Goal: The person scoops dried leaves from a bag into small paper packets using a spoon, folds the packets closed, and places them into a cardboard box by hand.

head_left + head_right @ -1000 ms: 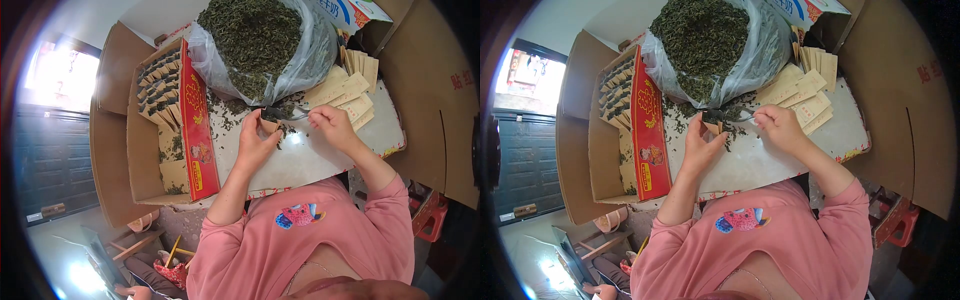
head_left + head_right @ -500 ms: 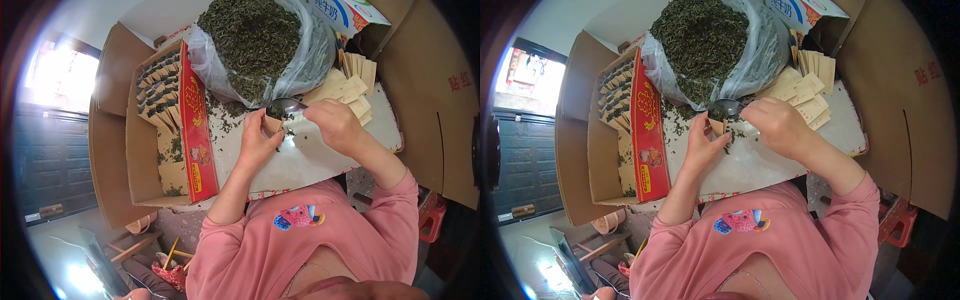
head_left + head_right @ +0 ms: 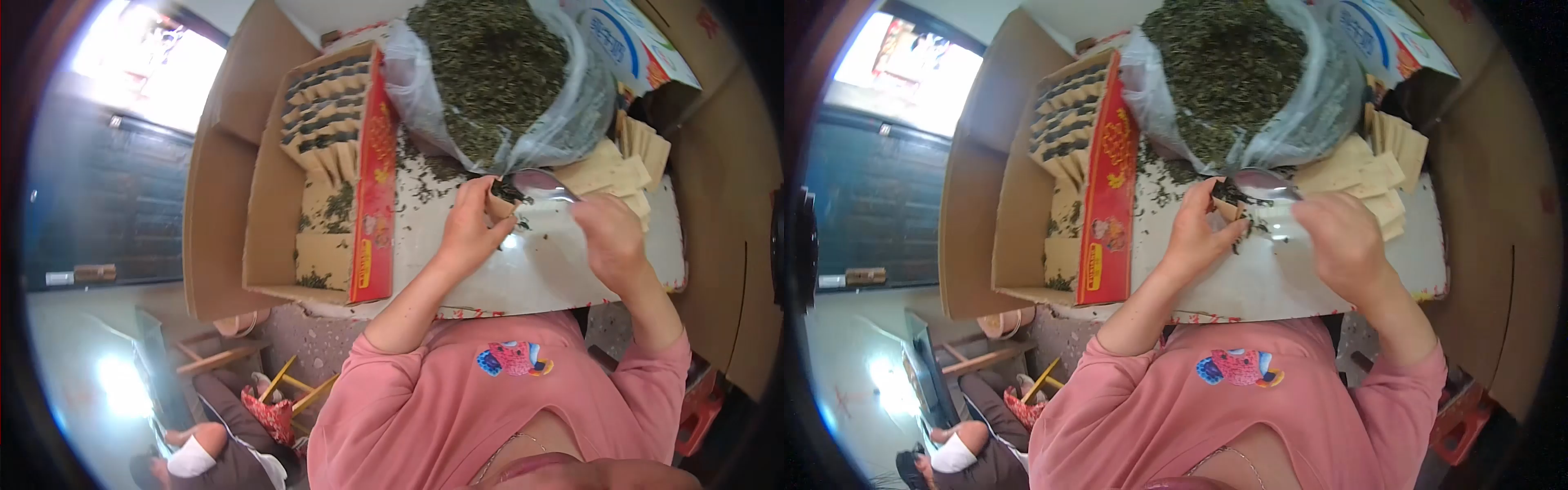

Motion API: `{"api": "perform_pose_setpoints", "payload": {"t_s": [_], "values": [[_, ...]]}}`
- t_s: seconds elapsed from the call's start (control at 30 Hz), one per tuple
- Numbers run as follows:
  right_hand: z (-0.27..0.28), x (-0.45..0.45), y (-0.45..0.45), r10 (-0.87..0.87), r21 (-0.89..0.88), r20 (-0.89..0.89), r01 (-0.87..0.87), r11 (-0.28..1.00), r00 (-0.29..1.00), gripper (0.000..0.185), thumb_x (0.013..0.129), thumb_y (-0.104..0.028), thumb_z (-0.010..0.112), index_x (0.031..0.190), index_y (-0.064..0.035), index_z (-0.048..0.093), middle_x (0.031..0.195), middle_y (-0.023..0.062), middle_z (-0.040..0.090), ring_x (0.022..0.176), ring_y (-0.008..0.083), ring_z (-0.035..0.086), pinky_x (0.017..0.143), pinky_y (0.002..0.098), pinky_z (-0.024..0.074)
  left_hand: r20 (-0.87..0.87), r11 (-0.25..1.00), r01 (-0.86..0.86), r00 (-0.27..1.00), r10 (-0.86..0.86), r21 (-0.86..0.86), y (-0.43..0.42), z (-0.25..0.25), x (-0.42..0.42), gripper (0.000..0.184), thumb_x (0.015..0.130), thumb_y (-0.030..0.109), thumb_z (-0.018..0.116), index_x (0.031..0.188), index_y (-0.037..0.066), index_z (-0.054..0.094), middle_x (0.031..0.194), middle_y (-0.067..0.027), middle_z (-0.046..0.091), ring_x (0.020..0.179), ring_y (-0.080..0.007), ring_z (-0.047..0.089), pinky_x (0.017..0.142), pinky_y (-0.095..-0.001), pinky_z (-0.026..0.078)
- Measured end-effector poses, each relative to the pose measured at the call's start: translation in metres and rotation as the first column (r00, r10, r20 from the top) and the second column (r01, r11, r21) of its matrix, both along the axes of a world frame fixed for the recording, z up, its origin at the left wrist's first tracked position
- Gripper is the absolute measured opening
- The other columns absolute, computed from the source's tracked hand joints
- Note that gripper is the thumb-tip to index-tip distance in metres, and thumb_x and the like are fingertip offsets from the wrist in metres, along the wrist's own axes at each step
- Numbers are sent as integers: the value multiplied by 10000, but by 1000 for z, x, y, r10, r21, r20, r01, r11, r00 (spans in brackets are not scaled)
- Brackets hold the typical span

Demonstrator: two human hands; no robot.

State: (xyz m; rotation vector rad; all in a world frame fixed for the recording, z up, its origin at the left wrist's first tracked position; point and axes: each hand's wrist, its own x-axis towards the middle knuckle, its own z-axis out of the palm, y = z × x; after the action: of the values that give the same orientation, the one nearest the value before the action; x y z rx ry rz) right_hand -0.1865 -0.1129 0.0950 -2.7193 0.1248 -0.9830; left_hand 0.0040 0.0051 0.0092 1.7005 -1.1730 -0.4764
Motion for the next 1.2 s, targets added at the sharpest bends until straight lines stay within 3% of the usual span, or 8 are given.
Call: {"api": "perform_pose_setpoints", "payload": {"t_s": [0.1, 0.17, 0.27, 0.33, 0.4, 0.53, 0.77, 1.2], "values": [[-9, -20, 6, -142, 300, 74, 114, 947, 987, 132, 841, 59, 586, 963, 23, 622, 871, 127, 645, 795, 237, 634, 731, 300, 493, 68, 999, -48, 997, 46, 26, 13, 24, 2, 685, 698, 144, 813, 1277, -5, 478, 1136, -140, 558, 953, -231, 579, 850, -329, 480], [-24, -31, 7, -234, 623, -37, 206, 755, 972, 93, 926, 4, 557, 987, 20, 626, 877, 87, 651, 812, 162, 624, 750, 265, 489, 96, 990, -70, 994, 59, 120, 28, 61, 1, 674, 716, 134, 816, 1276, -11, 471, 1160, -138, 585, 1003, -210, 598, 890, -331, 481], [-52, -44, 8, -243, 755, -57, 201, 624, 968, 102, 941, -19, 552, 996, 20, 628, 896, 54, 652, 829, 116, 605, 760, 255, 492, -5, 1000, -16, 1000, 16, 7, 59, 94, 13, 696, 723, 188, 813, 1279, -14, 448, 1168, -159, 581, 1053, -249, 605, 921, -342, 470], [-63, -48, 10, -236, 785, -63, 194, 589, 970, 107, 945, -26, 550, 1000, 21, 629, 899, 51, 650, 824, 111, 601, 764, 247, 490, -126, 996, -78, 989, 84, 52, 78, 125, 32, 695, 724, 190, 823, 1277, -16, 454, 1119, -130, 621, 1018, -192, 621, 917, -325, 479], [-68, -51, 12, -231, 811, -77, 196, 552, 970, 113, 949, -33, 548, 1004, 21, 629, 901, 47, 649, 820, 106, 597, 768, 240, 487, 160, 970, -240, 960, 231, 40, 92, 144, 61, 657, 731, 139, 814, 1266, -17, 467, 1066, -110, 641, 1003, -172, 623, 902, -320, 490], [-73, -52, 15, -214, 798, -85, 196, 570, 973, 112, 947, -38, 548, 993, 21, 631, 892, 46, 646, 805, 105, 593, 759, 239, 489, 144, 918, -393, 912, 383, 49, 98, 148, 137, 540, 735, 100, 801, 1169, -21, 503, 1042, -110, 646, 941, -172, 637, 829, -319, 516], [-79, -45, 26, -181, 794, -133, 215, 569, 974, 115, 944, -52, 553, 976, 19, 638, 877, 53, 649, 779, 107, 596, 732, 243, 490, 346, 649, -605, 796, 496, 461, 102, 64, 250, 538, 688, 180, 830, 1093, -14, 534, 1050, -150, 649, 961, -235, 643, 828, -339, 506], [-82, -37, 34, -258, 730, -183, 307, 611, 949, 112, 907, -44, 581, 948, 27, 658, 823, 78, 667, 750, 133, 624, 693, 257, 493, 320, 661, -523, 852, 414, 538, 100, -19, 336, 565, 648, 186, 811, 1122, -44, 606, 1120, -224, 648, 1073, -337, 624, 911, -384, 491]]}}
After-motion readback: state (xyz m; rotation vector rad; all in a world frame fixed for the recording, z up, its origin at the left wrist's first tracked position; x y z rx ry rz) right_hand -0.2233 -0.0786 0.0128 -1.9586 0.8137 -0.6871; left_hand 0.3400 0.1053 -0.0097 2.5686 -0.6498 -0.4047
